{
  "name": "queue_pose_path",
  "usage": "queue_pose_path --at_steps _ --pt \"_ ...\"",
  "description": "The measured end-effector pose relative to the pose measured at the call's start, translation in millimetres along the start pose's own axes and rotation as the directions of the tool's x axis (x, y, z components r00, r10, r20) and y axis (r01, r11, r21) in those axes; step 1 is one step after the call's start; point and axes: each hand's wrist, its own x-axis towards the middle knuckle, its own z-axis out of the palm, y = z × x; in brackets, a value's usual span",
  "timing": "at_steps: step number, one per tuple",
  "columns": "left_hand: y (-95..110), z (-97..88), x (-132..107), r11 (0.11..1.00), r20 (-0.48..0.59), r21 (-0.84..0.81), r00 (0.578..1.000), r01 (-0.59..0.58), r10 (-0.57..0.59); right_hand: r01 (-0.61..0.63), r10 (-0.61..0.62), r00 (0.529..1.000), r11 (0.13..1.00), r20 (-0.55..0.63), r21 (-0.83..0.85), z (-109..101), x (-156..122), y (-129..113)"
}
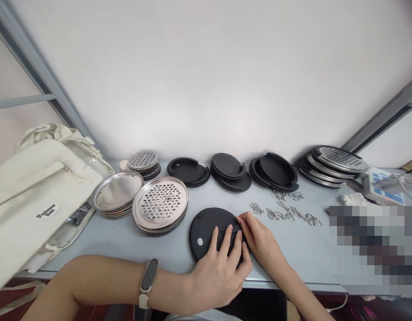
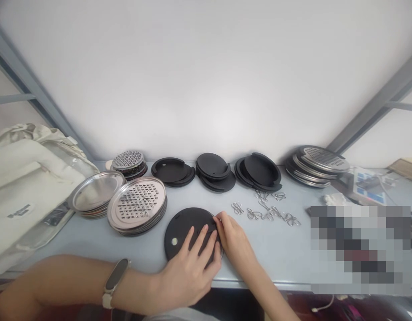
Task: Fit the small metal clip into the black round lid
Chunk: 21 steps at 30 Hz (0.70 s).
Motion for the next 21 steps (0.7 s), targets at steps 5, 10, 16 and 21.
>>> queue_pose_path --at_steps 5,10,16,21 --pt "-0.3 -1.1 0.5 1.000 -0.003 0.010 1.000 -0.005 0.005 -0.001 0.001 1.000 1.000 -0.002 -0.010 0.4 -0.6 1.1" --pt "-0.8 -1.2 0.5 1.000 -0.005 0.013 1.000 -0.005 0.005 -0.001 0.001 1.000 1.000 -0.002 -0.011 0.8 -1.1 1.1" --pt "0.2 -1.1 -0.4 1.000 0.000 0.002 1.000 -0.015 0.015 0.013 -0.014 1.000 1.000 -0.012 -0.028 2.2 -2.8 3.4" --pt "0.4 0.6 -0.3 1.000 -0.003 0.003 1.000 -0.006 0.006 0.100 -0.101 0.994 0.995 -0.038 -0.025 2.5 -5.8 1.8"
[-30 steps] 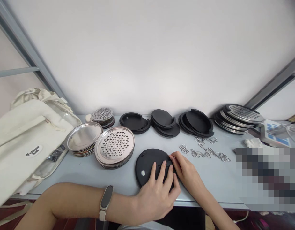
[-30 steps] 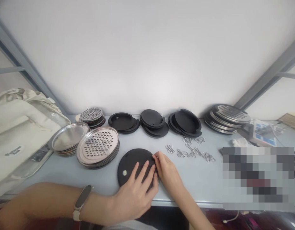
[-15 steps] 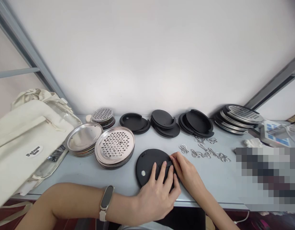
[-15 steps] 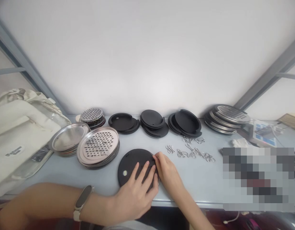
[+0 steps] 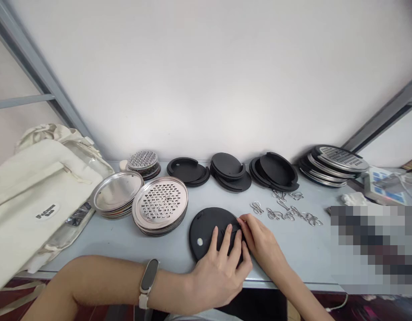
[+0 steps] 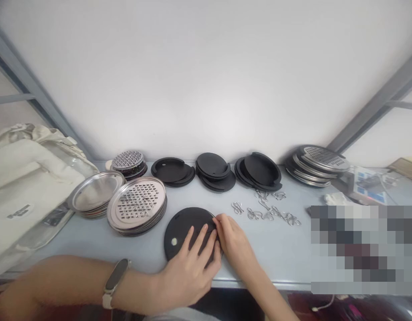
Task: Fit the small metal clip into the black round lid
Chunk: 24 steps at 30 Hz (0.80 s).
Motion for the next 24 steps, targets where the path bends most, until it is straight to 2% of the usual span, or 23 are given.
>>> queue_pose_path --at_steps 4,16,20,24 --pt "-0.3 0.5 0.6 1.000 -0.008 0.002 1.000 0.011 -0.011 0.043 -0.043 0.999 0.999 -0.001 0.031 -0.3 -1.7 -2.2" --pt "0.6 0.2 1.3 1.000 -0.006 0.005 1.000 0.007 -0.007 -0.160 0.163 0.986 0.983 -0.033 0.086 2.4 0.1 0.8" --pt "0.6 0.6 1.0 1.000 -0.005 0.004 1.000 0.007 -0.007 -0.151 0.154 0.988 0.985 -0.028 0.083 1.3 0.7 1.0" --pt "0.7 0.5 1.0 1.000 -0.007 0.009 1.000 0.009 -0.009 -0.142 0.140 0.990 0.984 0.026 0.105 -1.8 2.9 0.5"
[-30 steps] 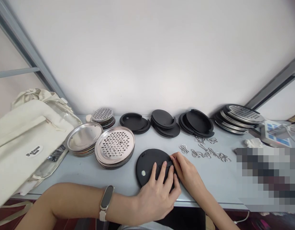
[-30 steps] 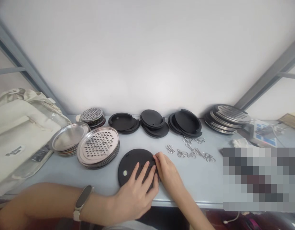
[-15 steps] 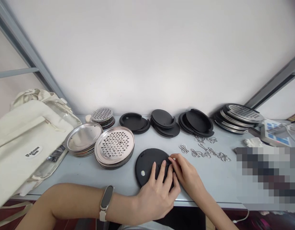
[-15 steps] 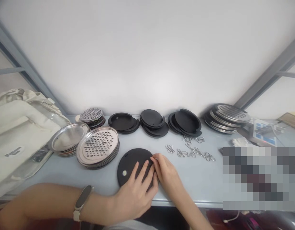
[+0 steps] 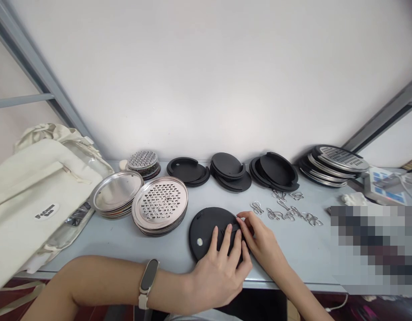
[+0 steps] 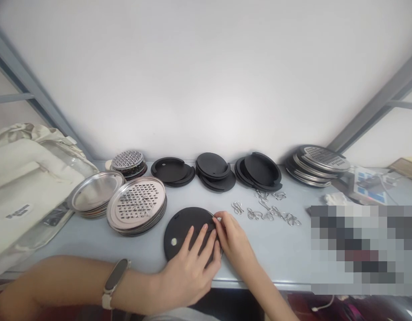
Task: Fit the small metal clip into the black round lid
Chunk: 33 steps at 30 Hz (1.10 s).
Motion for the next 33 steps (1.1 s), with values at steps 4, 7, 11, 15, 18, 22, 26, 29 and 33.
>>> queue_pose_path --at_steps 4,7,11,15,18,22,26,29,33 --pt "-0.2 0.0 0.1 1.000 0.007 0.000 1.000 -0.004 0.004 -0.006 0.005 0.999 0.999 0.037 0.032 -2.1 1.9 -0.6" --pt "-0.6 0.1 0.3 1.000 0.010 -0.003 1.000 -0.001 0.001 0.006 -0.008 0.999 0.999 0.038 0.040 -2.3 2.5 -0.3" --pt "-0.4 -0.3 0.6 1.000 0.014 -0.004 1.000 -0.002 0.002 0.029 -0.030 0.999 0.999 0.035 0.031 -2.5 2.8 0.4" --pt "-0.5 -0.9 0.9 1.000 0.016 -0.003 1.000 -0.004 0.004 0.043 -0.045 0.998 0.998 0.041 0.039 -3.7 3.1 0.6" --pt "-0.6 -0.7 0.7 1.000 0.007 -0.003 1.000 -0.004 0.004 0.065 -0.067 0.997 0.997 0.037 0.044 -4.4 4.0 0.8" --pt "-0.3 -0.2 0.4 1.000 0.007 -0.002 1.000 -0.003 0.003 0.093 -0.095 0.995 0.994 0.033 0.060 -4.7 5.3 0.5" --pt "-0.6 0.5 0.4 1.000 0.004 0.004 1.000 0.000 0.000 0.071 -0.071 0.997 0.995 -0.006 0.070 -5.4 5.7 -1.0" --pt "-0.7 0.6 0.6 1.000 0.002 0.004 1.000 0.004 -0.004 0.086 -0.083 0.996 0.994 -0.042 0.069 -5.7 5.9 -1.7" --pt "-0.5 -0.8 0.6 1.000 0.008 0.007 1.000 0.002 -0.002 0.117 -0.111 0.991 0.990 -0.074 0.078 -5.4 5.9 -1.0"
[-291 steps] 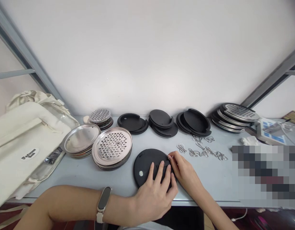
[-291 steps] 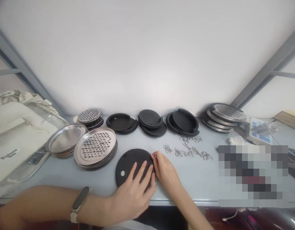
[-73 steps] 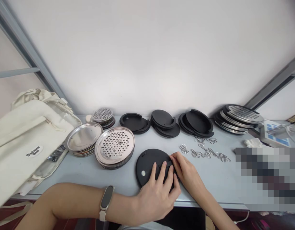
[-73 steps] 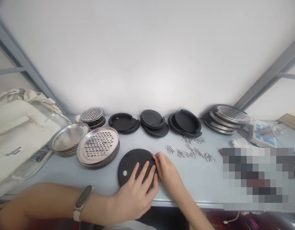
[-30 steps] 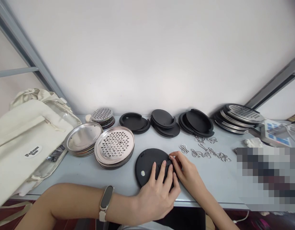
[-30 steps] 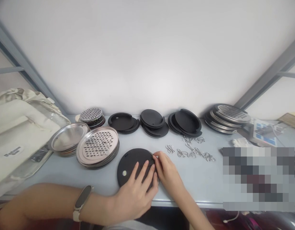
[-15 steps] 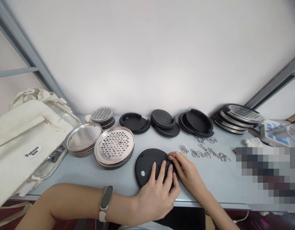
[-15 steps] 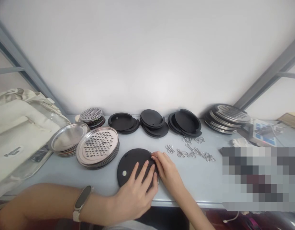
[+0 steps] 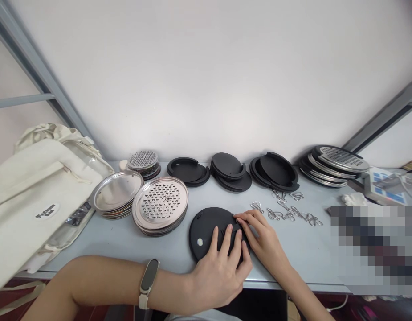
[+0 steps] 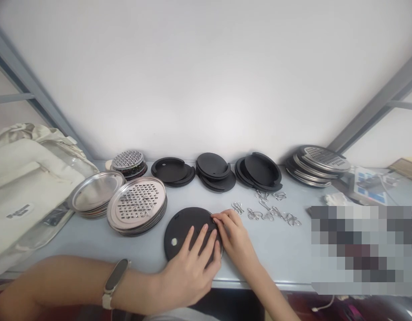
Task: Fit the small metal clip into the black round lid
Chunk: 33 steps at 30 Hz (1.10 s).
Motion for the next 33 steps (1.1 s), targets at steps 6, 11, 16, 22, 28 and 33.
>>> queue_pose_path --at_steps 6,11,16,22,28,33 --pt "0.4 -0.4 0.0 1.000 0.005 -0.005 1.000 -0.001 0.001 0.039 -0.040 0.999 0.999 0.026 0.031 0.3 -1.4 2.0" --pt "0.8 0.4 -0.2 1.000 0.001 0.001 1.000 0.002 -0.002 0.042 -0.043 0.999 0.998 0.007 0.049 0.3 -1.4 1.6" --pt "0.0 0.5 -0.3 1.000 0.002 0.001 1.000 -0.006 0.006 0.030 -0.030 0.999 1.000 -0.032 0.001 0.1 -0.2 1.5" --pt "0.0 1.6 -0.7 1.000 0.003 0.000 1.000 -0.009 0.009 0.004 -0.005 1.000 1.000 0.025 0.019 -1.3 -0.4 0.7" --pt "-0.5 -0.5 -0.5 1.000 -0.004 0.004 1.000 -0.007 0.007 -0.004 0.004 0.997 1.000 0.080 0.002 -0.8 -0.8 3.4" --pt "0.2 0.6 -0.3 1.000 -0.008 0.009 1.000 -0.003 0.003 -0.036 0.035 0.993 0.999 0.109 0.004 -0.8 -1.0 4.2"
